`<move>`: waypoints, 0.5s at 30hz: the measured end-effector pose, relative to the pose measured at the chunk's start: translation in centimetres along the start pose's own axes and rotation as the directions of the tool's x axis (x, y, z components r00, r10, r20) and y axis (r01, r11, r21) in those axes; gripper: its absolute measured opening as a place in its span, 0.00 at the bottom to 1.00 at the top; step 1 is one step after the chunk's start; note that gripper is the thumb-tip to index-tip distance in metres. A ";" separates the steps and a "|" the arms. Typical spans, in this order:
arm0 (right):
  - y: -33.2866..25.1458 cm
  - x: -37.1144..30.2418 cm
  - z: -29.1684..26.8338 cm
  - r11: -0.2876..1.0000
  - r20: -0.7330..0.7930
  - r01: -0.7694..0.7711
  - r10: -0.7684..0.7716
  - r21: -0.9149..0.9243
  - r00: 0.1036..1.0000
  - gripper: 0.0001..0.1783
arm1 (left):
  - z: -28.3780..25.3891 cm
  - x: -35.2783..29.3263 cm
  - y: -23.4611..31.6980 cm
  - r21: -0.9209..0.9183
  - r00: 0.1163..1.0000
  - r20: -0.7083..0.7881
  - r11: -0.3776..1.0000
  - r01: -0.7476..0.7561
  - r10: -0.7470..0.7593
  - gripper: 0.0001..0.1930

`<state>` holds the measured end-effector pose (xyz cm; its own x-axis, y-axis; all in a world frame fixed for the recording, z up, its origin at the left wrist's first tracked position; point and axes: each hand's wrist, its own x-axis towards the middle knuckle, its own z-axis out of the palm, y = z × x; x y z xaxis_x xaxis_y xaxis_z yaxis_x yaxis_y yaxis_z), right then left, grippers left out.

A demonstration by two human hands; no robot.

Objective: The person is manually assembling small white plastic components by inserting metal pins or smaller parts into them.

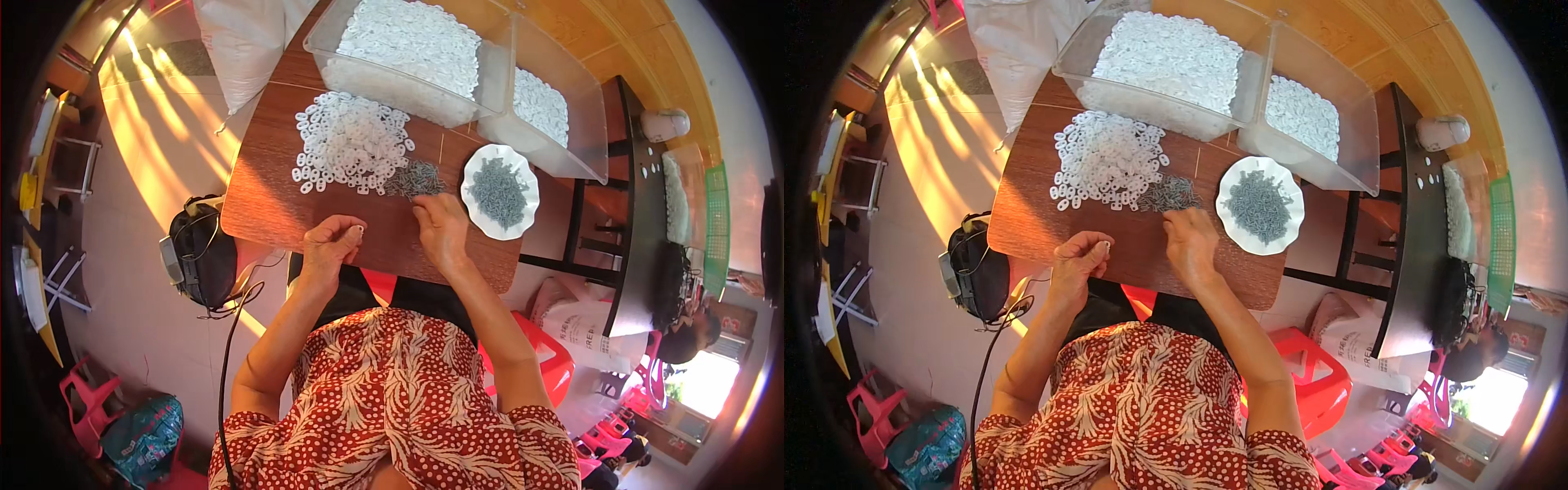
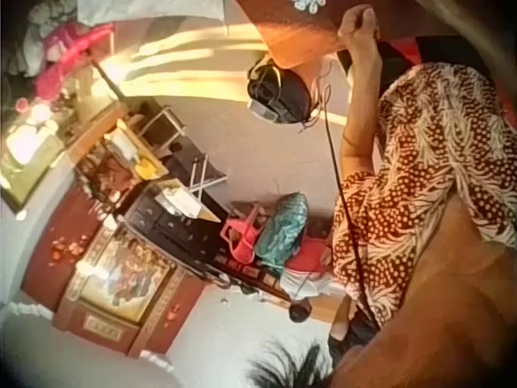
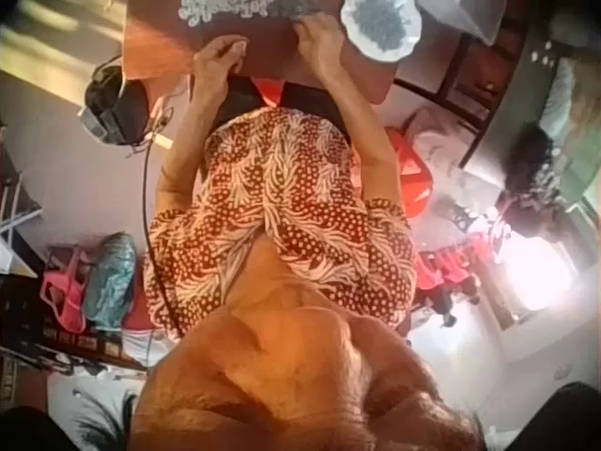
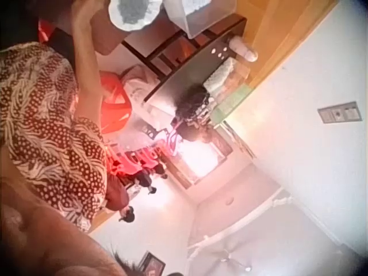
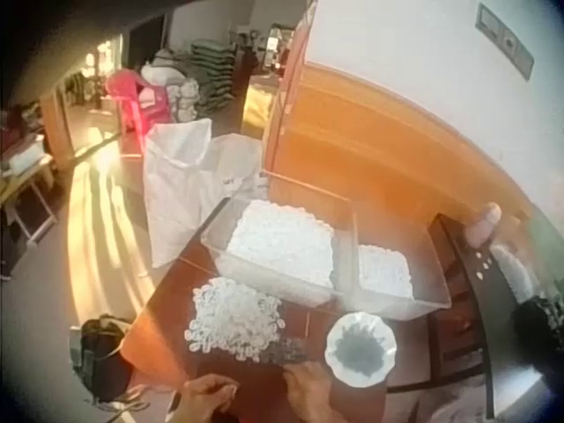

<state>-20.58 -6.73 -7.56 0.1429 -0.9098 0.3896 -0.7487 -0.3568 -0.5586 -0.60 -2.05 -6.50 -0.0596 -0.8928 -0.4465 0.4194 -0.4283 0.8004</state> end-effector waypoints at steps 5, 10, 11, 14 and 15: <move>-0.1 0.6 2.7 0.994 0.036 0.078 -0.075 -0.072 0.997 0.08 | -0.1 -0.4 0.1 -0.090 0.999 -0.031 0.996 0.008 -0.010 0.05; 0.3 0.5 3.5 0.987 0.063 0.066 -0.057 -0.148 0.996 0.08 | -0.5 -0.2 -0.5 -0.116 1.000 -0.004 0.993 0.027 -0.027 0.05; 0.4 0.5 3.4 0.986 0.066 0.069 -0.060 -0.149 0.996 0.08 | -0.5 -0.1 -0.6 -0.129 1.000 0.006 0.991 0.025 -0.025 0.05; 0.6 0.2 2.6 0.995 0.029 0.048 -0.046 -0.083 0.999 0.08 | -0.7 -0.2 -0.5 -0.123 1.000 0.002 0.992 0.017 -0.017 0.05; 0.6 0.2 2.1 0.996 0.000 0.016 -0.016 -0.087 1.000 0.08 | -0.8 -0.1 -0.5 -0.125 1.000 -0.001 0.992 0.018 -0.018 0.05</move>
<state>-19.62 -7.52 -9.34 0.1549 -0.9038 0.3988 -0.7998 -0.3517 -0.4865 -0.06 -1.61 -7.17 -0.0663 -0.8847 -0.4615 0.5286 -0.4234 0.7357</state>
